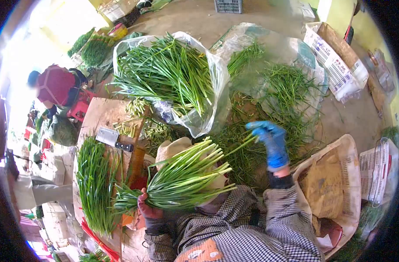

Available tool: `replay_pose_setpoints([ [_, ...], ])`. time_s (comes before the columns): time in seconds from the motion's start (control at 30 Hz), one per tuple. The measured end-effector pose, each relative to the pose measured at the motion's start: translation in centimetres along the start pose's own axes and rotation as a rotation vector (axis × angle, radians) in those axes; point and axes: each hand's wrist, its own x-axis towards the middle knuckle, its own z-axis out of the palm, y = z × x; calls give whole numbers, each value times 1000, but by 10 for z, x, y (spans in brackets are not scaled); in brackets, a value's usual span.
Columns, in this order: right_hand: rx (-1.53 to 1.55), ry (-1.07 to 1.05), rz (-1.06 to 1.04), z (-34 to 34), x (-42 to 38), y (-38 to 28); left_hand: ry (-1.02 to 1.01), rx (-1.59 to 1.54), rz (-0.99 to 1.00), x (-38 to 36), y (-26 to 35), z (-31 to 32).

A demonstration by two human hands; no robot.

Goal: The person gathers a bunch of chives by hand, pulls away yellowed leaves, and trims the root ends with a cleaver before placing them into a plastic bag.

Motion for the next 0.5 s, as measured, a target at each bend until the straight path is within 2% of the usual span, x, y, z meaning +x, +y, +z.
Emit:
replay_pose_setpoints([
  [0.03,-2,-2,0,-24,7,12,20,-25,11,0,0,-1],
  [0.07,-180,5,-6,-51,15,32,22,-28,11,-1,0,0],
  [0.1,-360,12,-12,-55,20,23,21,-19,17,-2,-1,5],
  [0.13,-365,14,-12,-51,16,19,18,-10,21,-3,-3,10],
  [0.2,-540,-387,-143,-22,-2,7,28,27,12,-3,-4,22],
  [0.27,-405,-645,-73,10,-21,27,38,65,5,-2,-5,29],
  [0.33,-242,-764,266,47,-30,16,-23,61,-40,-1,-1,31],
  [0.37,-237,-768,265,63,-35,19,-20,66,-35,-2,1,32],
  [0.43,213,-577,236,85,-44,27,-12,62,-10,-2,2,35],
  [0.5,207,-539,258,93,-46,25,-22,53,-2,-2,4,34],
])
